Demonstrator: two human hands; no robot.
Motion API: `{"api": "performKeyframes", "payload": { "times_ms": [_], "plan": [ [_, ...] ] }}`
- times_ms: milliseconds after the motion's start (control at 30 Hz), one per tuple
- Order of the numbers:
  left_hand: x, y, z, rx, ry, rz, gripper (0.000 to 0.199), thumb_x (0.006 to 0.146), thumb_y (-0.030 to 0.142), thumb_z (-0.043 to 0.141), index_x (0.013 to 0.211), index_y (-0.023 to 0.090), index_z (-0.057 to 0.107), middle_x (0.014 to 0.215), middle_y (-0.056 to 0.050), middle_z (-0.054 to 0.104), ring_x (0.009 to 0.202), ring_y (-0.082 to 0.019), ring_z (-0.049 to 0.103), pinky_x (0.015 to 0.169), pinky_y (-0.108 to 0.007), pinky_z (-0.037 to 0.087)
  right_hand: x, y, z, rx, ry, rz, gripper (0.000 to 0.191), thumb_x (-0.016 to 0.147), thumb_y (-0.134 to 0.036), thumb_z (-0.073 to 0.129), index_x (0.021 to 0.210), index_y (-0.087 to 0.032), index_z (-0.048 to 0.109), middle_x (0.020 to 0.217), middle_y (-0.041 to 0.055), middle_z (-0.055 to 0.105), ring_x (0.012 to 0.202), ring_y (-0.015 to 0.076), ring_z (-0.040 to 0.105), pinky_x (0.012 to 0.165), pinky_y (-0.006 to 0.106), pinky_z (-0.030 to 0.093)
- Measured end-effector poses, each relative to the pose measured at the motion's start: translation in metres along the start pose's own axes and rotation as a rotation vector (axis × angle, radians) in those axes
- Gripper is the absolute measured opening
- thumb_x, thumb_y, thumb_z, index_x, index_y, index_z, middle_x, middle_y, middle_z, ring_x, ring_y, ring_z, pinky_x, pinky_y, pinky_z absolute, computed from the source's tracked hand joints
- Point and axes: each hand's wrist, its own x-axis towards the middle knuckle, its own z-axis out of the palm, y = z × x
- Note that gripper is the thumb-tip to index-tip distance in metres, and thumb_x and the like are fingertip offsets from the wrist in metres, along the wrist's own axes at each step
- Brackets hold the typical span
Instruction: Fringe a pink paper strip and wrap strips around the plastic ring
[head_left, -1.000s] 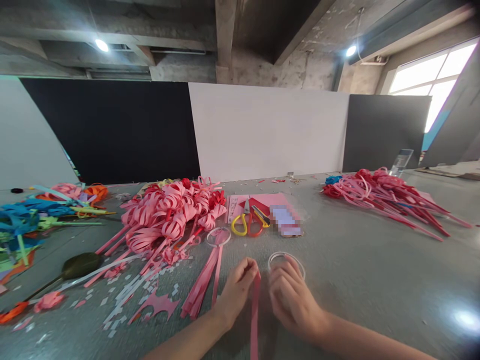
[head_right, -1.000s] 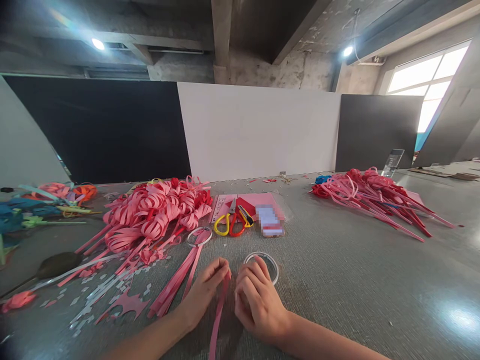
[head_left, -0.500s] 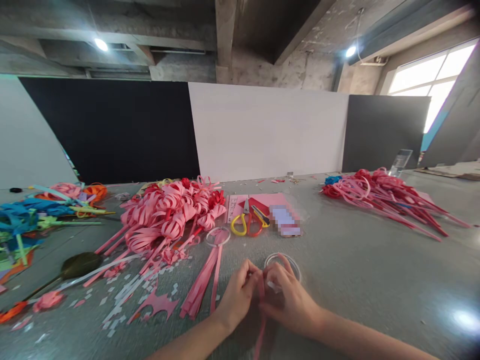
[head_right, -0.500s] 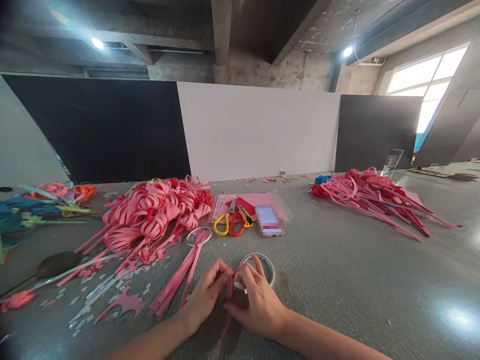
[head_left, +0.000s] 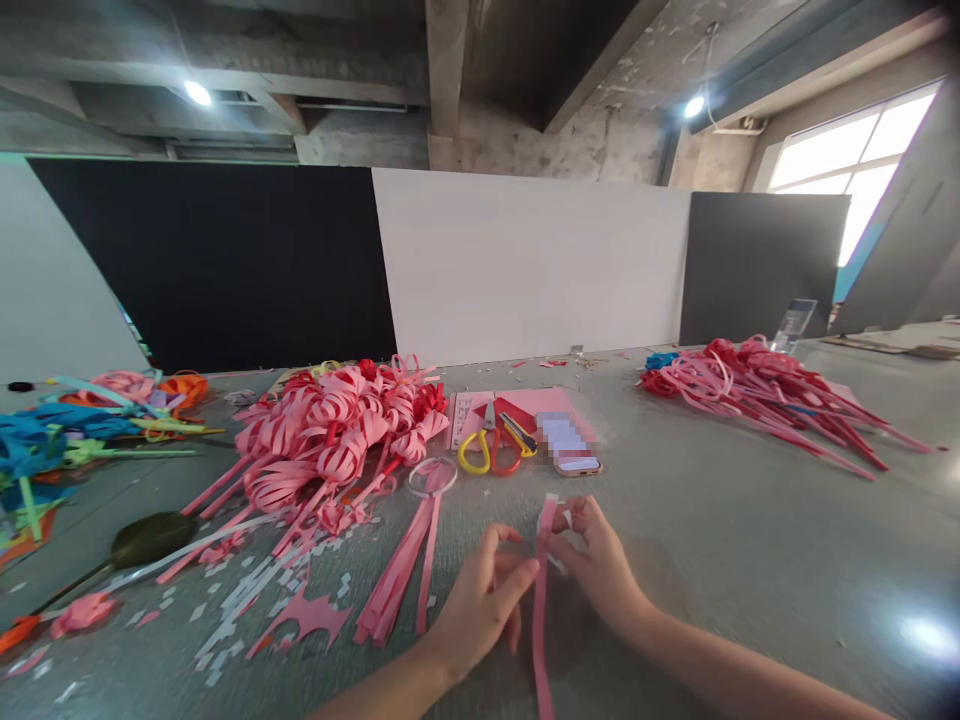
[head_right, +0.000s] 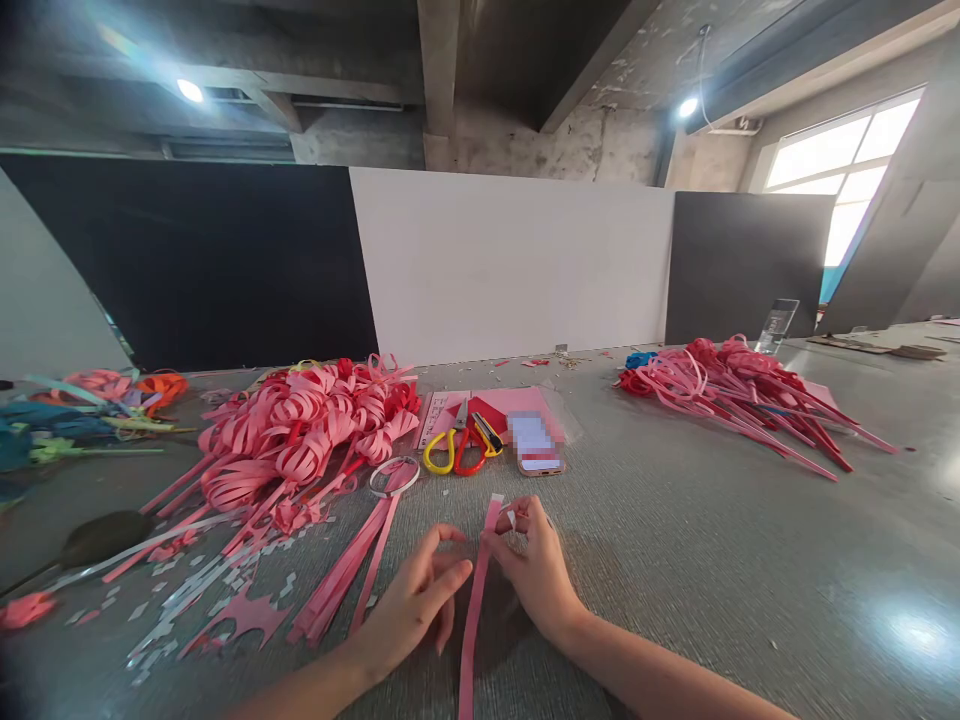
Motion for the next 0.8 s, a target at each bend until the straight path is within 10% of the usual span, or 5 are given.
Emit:
{"api": "performKeyframes", "payload": {
  "times_ms": [267,533,800],
  "plan": [
    [0.006,-0.002,-0.001,-0.051,-0.023,-0.011,0.025,0.071,0.024,0.058,0.084,0.02,0.037,0.068,0.001,0.06,0.055,-0.016,0.061,0.049,-0.025,0.046,-0.001,0.001,0.0,0.062,0.026,-0.019,0.019,0.074,-0.029,0.054,0.078,-0.021,0.038,0.069,-0.0029,0.051,0.063,0.0111,0.049,0.055,0.022,0.038],
    [-0.011,0.008,-0.003,0.264,0.351,0.284,0.014,0.086,0.028,0.038,0.096,0.02,0.045,0.087,-0.004,0.061,0.081,-0.017,0.058,0.069,-0.025,0.043,0.0,-0.001,-0.001,0.201,-0.044,0.047,0.025,0.083,-0.044,0.038,0.076,-0.02,0.039,0.073,0.0024,0.059,0.059,0.0119,0.049,0.051,0.023,0.036],
    [-0.021,0.008,0.004,0.529,-0.024,0.527,0.02,0.084,0.013,0.037,0.1,0.022,0.045,0.094,-0.004,0.062,0.081,-0.014,0.059,0.074,-0.022,0.042,0.0,-0.001,0.001,0.176,-0.153,-0.019,0.019,0.079,-0.038,0.047,0.077,-0.02,0.039,0.071,-0.0012,0.052,0.065,0.0129,0.052,0.062,0.027,0.041]
  ]
}}
